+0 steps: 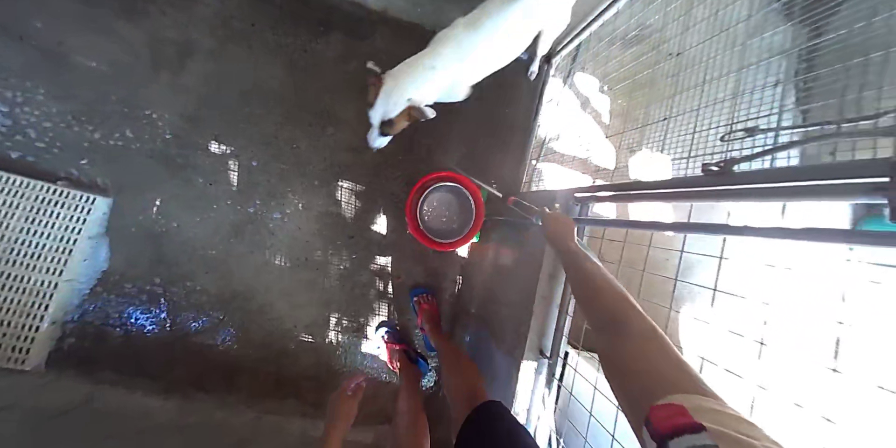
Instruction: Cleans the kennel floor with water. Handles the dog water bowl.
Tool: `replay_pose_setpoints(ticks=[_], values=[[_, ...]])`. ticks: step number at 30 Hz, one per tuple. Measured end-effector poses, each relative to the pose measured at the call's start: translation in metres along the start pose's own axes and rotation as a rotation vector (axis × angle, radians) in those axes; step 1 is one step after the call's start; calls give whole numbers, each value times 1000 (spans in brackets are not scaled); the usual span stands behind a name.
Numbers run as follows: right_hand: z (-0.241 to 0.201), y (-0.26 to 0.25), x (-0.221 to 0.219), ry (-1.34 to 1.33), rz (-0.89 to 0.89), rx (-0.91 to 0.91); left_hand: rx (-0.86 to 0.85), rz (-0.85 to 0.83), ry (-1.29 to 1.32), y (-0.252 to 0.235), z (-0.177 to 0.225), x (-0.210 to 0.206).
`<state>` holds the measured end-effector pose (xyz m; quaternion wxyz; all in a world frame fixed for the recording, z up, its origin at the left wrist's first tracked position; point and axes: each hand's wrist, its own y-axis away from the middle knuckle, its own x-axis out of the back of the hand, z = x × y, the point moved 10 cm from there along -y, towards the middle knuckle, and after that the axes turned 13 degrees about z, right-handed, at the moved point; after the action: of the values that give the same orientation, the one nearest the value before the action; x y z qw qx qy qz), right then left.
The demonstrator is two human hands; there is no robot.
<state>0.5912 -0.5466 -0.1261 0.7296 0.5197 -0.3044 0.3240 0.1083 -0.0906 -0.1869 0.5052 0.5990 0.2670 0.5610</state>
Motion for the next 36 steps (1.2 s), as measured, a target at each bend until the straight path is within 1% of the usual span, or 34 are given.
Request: replay_pose_setpoints(ticks=[5,11,19,25,30,36], values=[[7,12,-11,88,-9,-29,-5,18,-17,5,10,8],[14,13,-14,98,-9,61,-16,15,-51,6,26,4],[22,13,-26,37,-39,110,-25,6,-56,13,38,5],[37,23,-34,17,-5,154,-52,-3,-83,2,42,-2],[43,27,-38,-7,18,199,-73,-12,-85,5,48,-10],[45,35,-32,-39,84,194,-103,-10,-94,16,54,0]])
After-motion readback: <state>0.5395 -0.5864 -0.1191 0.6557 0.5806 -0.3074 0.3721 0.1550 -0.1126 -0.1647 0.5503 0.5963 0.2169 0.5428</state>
